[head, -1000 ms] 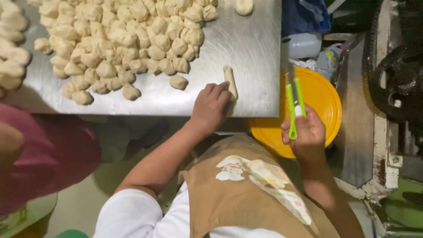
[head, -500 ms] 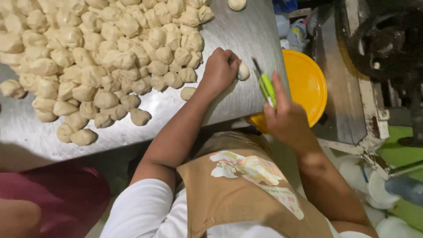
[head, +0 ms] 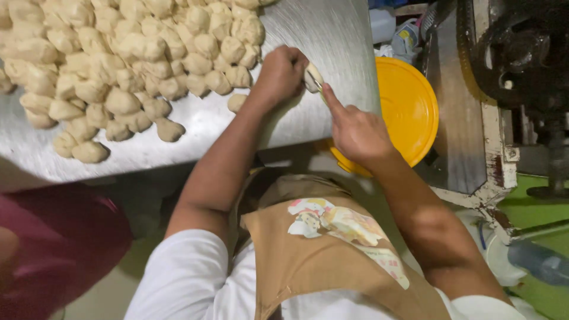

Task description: Shaping small pieces of dough into balls and arranging them on a baking tray at a fast pace

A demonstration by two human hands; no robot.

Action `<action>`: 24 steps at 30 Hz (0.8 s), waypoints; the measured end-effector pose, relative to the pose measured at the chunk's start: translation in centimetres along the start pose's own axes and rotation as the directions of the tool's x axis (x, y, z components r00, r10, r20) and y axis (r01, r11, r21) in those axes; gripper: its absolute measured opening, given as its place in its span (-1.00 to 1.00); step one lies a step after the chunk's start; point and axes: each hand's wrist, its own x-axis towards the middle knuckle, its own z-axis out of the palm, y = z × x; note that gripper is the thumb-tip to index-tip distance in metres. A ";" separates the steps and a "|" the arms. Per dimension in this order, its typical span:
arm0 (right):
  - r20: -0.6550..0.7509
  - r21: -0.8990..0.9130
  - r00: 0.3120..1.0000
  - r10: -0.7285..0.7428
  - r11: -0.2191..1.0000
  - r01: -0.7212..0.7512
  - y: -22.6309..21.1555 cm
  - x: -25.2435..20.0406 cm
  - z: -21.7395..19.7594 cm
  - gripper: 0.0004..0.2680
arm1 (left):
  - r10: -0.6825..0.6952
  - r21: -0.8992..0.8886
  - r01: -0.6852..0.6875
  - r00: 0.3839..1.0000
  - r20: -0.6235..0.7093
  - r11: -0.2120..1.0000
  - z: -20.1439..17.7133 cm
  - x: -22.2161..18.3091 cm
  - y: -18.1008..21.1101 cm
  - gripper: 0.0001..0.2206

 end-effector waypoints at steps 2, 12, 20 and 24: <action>0.108 0.044 0.989 -0.101 0.994 0.096 0.6 0.6 -1.1 -0.46 | 0.123 0.134 -0.114 0.990 -0.065 0.984 0.2 0.3 -0.6 -0.83; 0.017 0.443 0.998 -0.061 0.895 0.048 9.0 -4.2 -2.5 -0.50 | 0.114 0.546 -0.101 0.993 0.010 0.832 1.3 -6.0 5.3 -0.46; -0.134 0.305 0.991 -0.012 0.951 0.053 3.7 8.1 -0.6 -0.47 | -0.125 -0.363 0.166 0.983 0.133 0.917 -6.1 -0.1 6.2 -0.75; -0.356 0.494 0.931 -0.083 0.829 0.263 1.6 12.8 -2.0 -0.22 | 0.105 -0.666 0.063 0.972 0.209 0.744 -7.9 5.0 4.6 -0.68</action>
